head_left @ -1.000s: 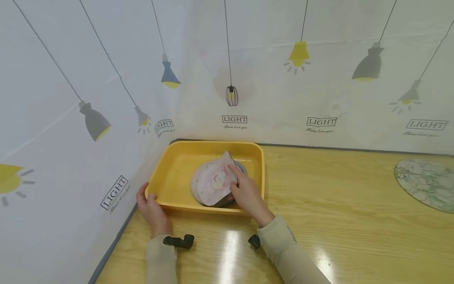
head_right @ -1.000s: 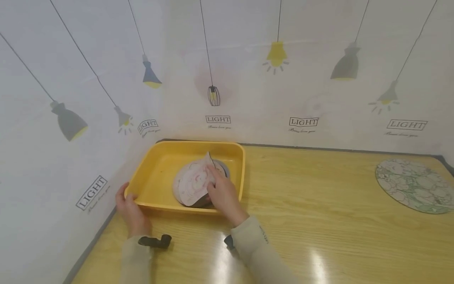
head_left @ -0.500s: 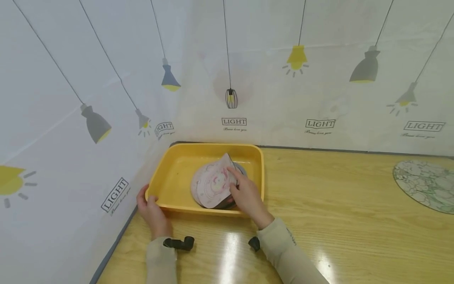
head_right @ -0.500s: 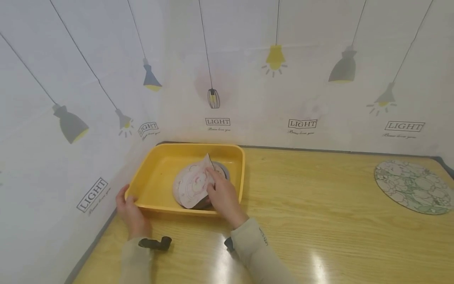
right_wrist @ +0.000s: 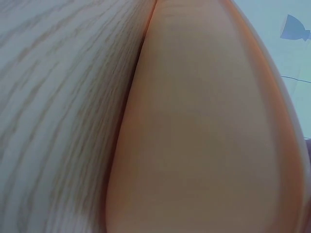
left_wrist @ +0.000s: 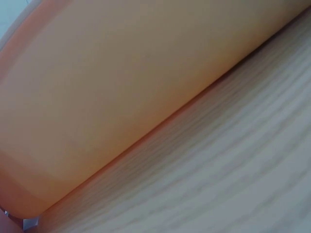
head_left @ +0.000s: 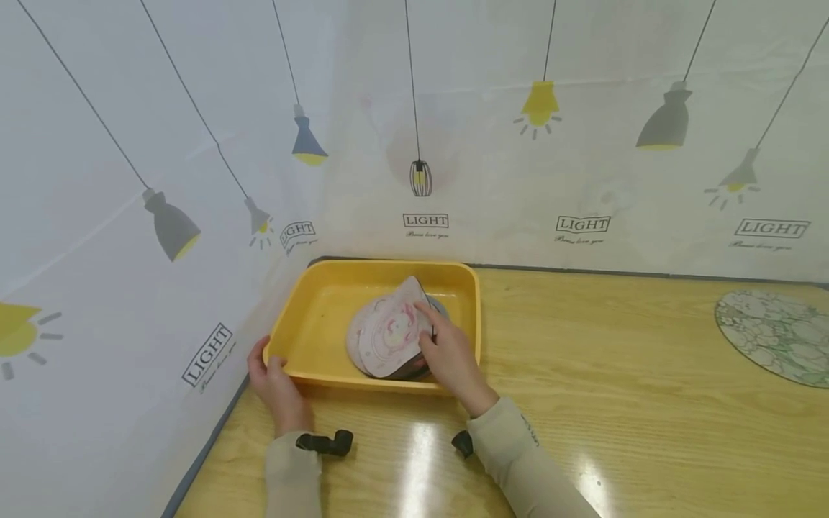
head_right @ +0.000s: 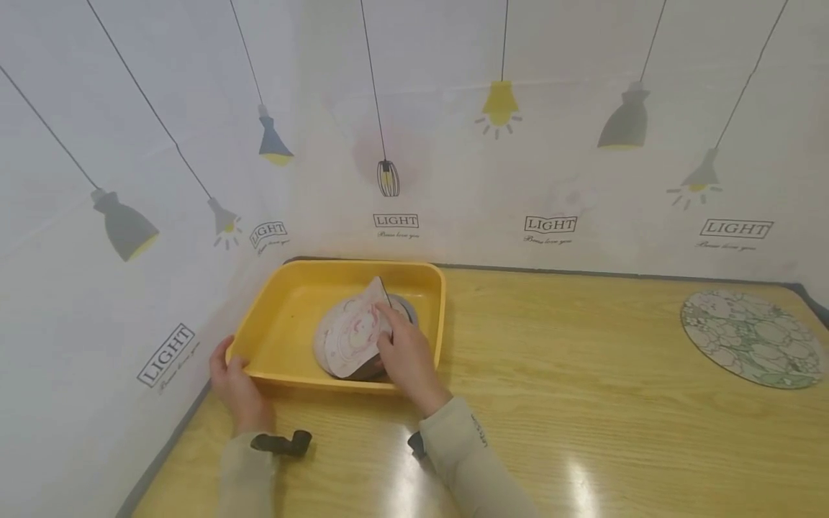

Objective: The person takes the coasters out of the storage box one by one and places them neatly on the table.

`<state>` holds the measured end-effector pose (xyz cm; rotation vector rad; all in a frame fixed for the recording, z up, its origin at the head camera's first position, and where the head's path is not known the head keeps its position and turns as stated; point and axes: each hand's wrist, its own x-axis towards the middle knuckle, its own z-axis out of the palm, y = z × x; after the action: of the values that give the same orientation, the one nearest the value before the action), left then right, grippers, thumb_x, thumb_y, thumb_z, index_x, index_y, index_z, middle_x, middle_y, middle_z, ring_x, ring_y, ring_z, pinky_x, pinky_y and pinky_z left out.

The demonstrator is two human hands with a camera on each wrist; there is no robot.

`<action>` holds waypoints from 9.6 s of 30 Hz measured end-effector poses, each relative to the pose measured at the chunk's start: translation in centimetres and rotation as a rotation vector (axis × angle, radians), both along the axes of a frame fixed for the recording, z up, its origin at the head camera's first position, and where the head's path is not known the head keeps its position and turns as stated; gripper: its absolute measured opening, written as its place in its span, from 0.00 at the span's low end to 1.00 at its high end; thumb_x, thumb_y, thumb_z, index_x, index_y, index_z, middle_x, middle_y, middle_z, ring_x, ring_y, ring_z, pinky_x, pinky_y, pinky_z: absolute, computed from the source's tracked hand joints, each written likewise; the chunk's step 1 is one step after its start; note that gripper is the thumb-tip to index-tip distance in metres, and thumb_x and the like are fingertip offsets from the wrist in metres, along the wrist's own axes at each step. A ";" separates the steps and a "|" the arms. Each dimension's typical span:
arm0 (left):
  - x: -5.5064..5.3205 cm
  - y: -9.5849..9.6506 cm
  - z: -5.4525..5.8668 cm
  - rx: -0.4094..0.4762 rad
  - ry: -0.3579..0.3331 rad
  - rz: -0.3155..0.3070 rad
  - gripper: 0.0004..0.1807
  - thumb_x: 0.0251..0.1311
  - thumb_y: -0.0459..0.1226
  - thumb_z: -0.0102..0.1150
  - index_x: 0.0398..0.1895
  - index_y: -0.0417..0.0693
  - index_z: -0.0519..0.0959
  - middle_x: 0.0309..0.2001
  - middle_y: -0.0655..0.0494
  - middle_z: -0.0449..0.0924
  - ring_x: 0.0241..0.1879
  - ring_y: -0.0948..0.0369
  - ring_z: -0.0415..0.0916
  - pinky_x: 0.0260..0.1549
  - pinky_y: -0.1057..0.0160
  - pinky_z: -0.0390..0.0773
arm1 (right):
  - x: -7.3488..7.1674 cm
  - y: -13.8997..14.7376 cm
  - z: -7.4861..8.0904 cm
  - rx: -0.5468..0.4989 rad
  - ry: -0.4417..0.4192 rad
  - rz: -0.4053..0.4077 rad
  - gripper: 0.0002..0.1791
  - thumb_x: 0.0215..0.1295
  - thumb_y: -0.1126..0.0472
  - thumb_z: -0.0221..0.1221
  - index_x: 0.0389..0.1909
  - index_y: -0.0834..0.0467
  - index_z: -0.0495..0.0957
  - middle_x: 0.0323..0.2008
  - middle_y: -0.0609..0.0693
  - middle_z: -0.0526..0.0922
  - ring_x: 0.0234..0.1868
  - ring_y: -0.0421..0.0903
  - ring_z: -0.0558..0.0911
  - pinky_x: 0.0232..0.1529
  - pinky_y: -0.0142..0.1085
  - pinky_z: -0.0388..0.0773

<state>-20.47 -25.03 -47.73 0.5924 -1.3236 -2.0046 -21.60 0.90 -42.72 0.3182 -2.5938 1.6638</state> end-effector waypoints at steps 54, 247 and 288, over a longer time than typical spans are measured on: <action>0.0 0.5 0.1 0.014 0.012 -0.008 0.26 0.51 0.26 0.35 0.53 0.49 0.68 0.58 0.57 0.63 0.53 0.55 0.62 0.48 0.57 0.63 | 0.2 0.5 0.0 -0.003 0.010 0.017 0.26 0.62 0.64 0.47 0.62 0.47 0.62 0.41 0.50 0.74 0.20 0.47 0.78 0.15 0.35 0.72; 0.4 0.5 0.4 0.039 -0.036 -0.010 0.25 0.54 0.27 0.34 0.56 0.51 0.67 0.58 0.55 0.63 0.55 0.56 0.62 0.51 0.58 0.62 | -0.6 29.9 -3.3 -1.733 0.105 -0.644 0.29 0.59 0.77 0.42 0.60 0.54 0.64 0.51 0.56 0.69 0.26 0.56 0.80 0.21 0.38 0.76; 0.4 0.6 0.4 0.047 -0.023 -0.027 0.25 0.54 0.27 0.35 0.55 0.52 0.67 0.57 0.55 0.64 0.54 0.55 0.63 0.51 0.57 0.63 | -0.3 30.8 -3.5 -1.543 -0.143 -0.858 0.34 0.57 0.74 0.44 0.63 0.46 0.60 0.53 0.46 0.62 0.16 0.50 0.73 0.19 0.37 0.74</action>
<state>-20.07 -24.46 -47.29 0.6242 -1.3074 -2.0614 -21.94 31.74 -46.19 -0.8165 -0.5696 2.4806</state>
